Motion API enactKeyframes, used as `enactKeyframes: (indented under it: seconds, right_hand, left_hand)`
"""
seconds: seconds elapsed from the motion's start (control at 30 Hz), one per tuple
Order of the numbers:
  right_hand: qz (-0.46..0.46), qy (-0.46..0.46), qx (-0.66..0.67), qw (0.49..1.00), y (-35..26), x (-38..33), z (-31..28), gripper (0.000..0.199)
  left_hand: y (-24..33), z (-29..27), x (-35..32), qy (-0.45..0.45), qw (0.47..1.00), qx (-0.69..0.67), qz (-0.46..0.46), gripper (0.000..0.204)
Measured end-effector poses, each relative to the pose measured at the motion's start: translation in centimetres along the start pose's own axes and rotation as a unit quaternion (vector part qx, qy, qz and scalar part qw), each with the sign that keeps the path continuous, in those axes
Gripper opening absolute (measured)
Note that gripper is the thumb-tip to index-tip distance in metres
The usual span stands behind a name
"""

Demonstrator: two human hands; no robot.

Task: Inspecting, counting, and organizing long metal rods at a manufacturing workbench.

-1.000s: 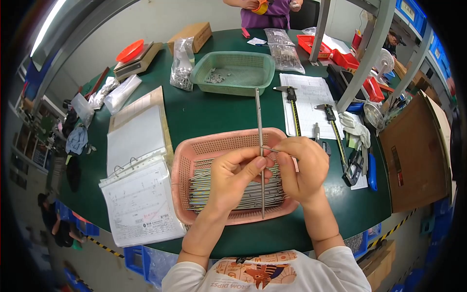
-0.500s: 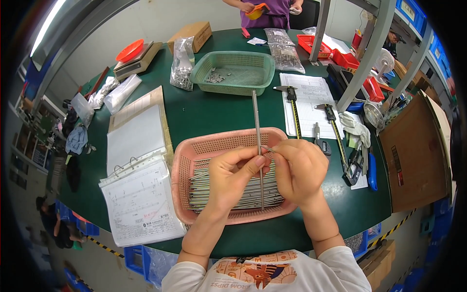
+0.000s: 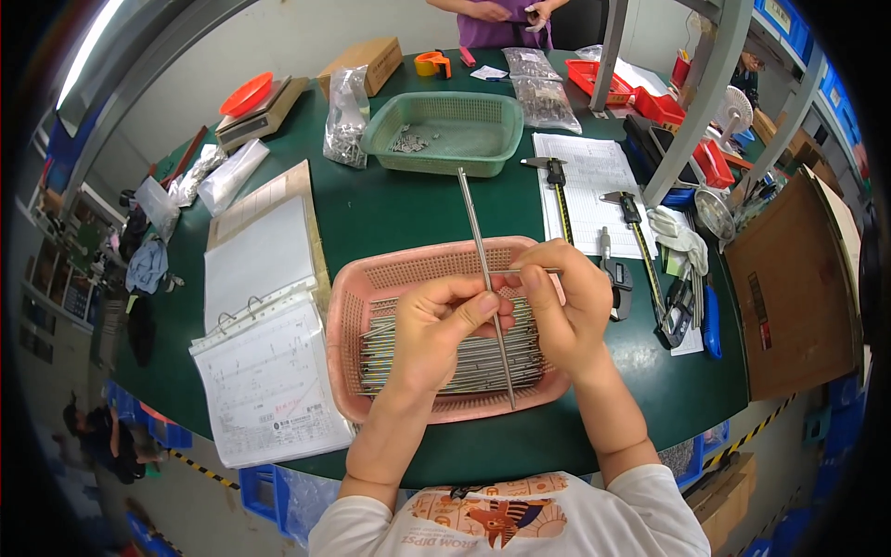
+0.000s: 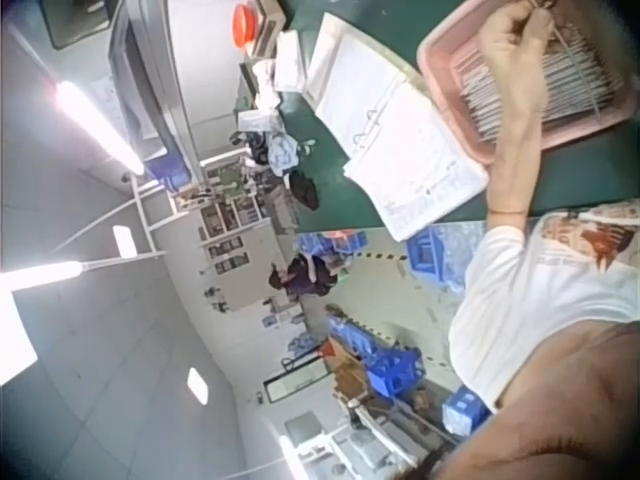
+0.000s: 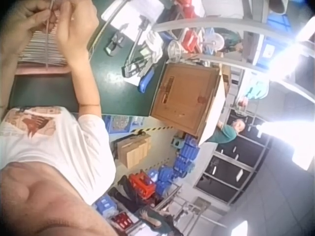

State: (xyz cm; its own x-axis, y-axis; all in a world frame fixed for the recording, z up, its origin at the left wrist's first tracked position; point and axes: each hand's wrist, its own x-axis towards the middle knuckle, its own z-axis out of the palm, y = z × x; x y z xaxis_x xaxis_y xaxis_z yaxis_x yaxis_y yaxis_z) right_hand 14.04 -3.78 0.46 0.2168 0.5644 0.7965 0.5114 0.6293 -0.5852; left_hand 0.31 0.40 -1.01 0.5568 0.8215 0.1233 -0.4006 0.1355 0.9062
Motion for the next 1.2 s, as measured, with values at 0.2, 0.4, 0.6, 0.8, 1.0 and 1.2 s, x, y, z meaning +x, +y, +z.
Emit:
enactKeyframes:
  seconds: [0.2, 0.4, 0.6, 0.8, 1.0, 1.2]
  right_hand:
    - [-0.078, -0.015, -0.032, 0.996, -1.6, 0.0, -0.8, 0.006]
    - [-0.149, -0.077, -0.078, 0.983, -1.1, -0.3, -0.2, 0.012]
    - [-0.145, -0.082, -0.076, 0.983, -0.9, -0.3, 0.2, 0.013]
    - [-0.134, -0.087, -0.075, 0.984, -0.5, -0.3, 0.5, 0.013]
    - [0.012, -0.125, 0.035, 0.991, -1.8, -0.5, 0.5, 0.004]
    - [0.217, -0.251, 0.158, 0.930, -2.8, -1.9, -2.2, 0.011]
  left_hand:
    - [1.1, -0.8, 0.0, 0.005, 0.989, -0.145, 0.017, 0.019]
    - [1.4, -1.5, 0.3, 0.011, 0.974, -0.218, 0.055, 0.022]
    - [1.5, -1.8, 0.3, 0.024, 0.969, -0.234, 0.072, 0.022]
    - [1.7, -1.4, 0.5, 0.042, 0.972, -0.224, 0.057, 0.022]
    - [1.9, -1.3, 0.3, 0.062, 0.964, -0.240, 0.095, 0.021]
    - [1.5, -0.9, -2.2, 0.083, 0.978, -0.131, 0.139, 0.022]
